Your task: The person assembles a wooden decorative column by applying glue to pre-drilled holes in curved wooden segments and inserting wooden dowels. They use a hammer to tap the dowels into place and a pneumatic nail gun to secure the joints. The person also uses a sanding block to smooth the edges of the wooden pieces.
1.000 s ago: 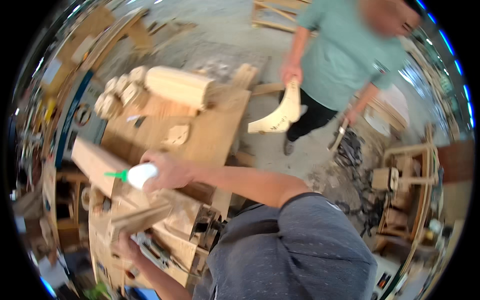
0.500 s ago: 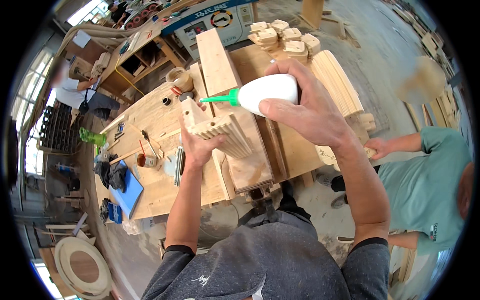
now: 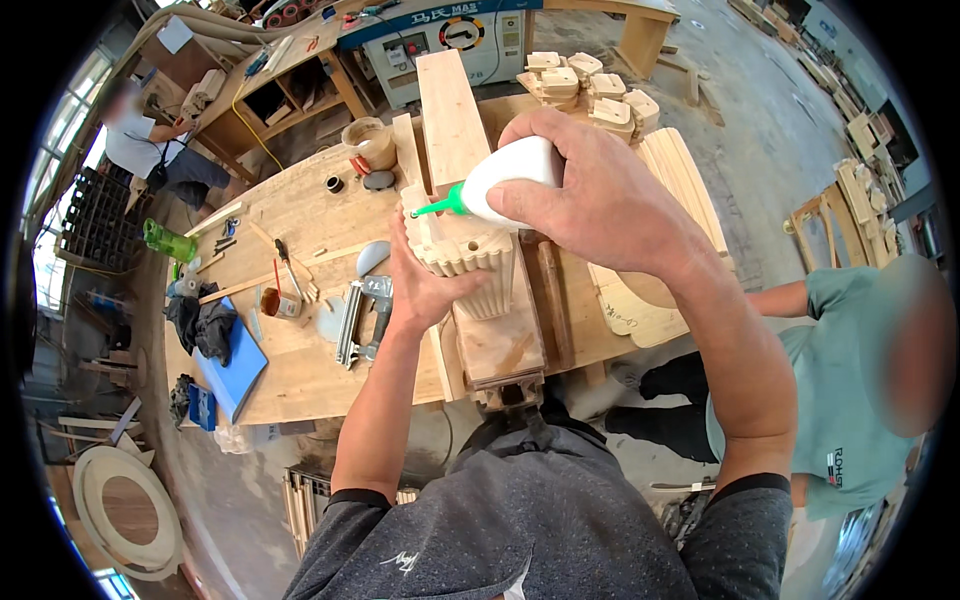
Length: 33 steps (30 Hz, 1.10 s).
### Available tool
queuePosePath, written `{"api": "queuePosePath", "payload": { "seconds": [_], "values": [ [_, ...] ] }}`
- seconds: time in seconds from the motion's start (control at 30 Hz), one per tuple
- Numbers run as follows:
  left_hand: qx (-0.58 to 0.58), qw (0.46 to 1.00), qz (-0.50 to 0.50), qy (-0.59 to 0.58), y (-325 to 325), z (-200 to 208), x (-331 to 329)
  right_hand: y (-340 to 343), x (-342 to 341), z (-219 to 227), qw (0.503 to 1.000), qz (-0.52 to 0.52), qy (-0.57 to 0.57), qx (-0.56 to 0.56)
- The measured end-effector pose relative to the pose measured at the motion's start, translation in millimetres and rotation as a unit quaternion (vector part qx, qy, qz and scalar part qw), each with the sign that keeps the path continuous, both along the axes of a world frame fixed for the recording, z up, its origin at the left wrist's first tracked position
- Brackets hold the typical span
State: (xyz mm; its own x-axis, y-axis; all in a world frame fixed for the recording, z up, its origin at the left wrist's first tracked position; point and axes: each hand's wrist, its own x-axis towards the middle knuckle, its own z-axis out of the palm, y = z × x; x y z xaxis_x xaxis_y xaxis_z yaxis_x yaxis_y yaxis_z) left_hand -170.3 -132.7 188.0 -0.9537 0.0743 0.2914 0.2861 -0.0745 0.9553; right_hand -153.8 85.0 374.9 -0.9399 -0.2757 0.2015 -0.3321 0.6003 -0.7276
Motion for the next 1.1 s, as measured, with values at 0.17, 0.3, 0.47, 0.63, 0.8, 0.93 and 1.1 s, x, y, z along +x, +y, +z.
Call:
{"api": "queuePosePath", "payload": {
  "seconds": [0.17,0.3,0.47,0.63,0.8,0.93,1.1],
  "values": [
    [-0.028,1.0,0.002,-0.012,-2,-4,-1,-2,-9,-2,1.0,0.002,-0.018,0.009],
    [-0.016,0.999,-0.01,-0.041,-1,5,2,-6,-10,4,0.998,-0.011,-0.057,0.006],
    [0.008,0.999,-0.021,-0.036,-3,4,1,-12,-16,11,0.998,-0.008,-0.039,0.051],
    [0.013,0.999,-0.028,-0.034,0,8,1,-16,-20,18,0.997,-0.004,-0.013,0.073],
    [0.005,1.0,0.002,-0.004,0,8,3,-25,-24,30,0.992,0.011,-0.007,0.123],
    [0.0,1.0,0.009,-0.013,-2,2,3,-30,-25,34,0.99,0.007,0.003,0.143],
    [-0.01,1.0,0.011,-0.012,-1,7,4,-33,-21,39,0.988,0.01,-0.002,0.151]
  ]
}}
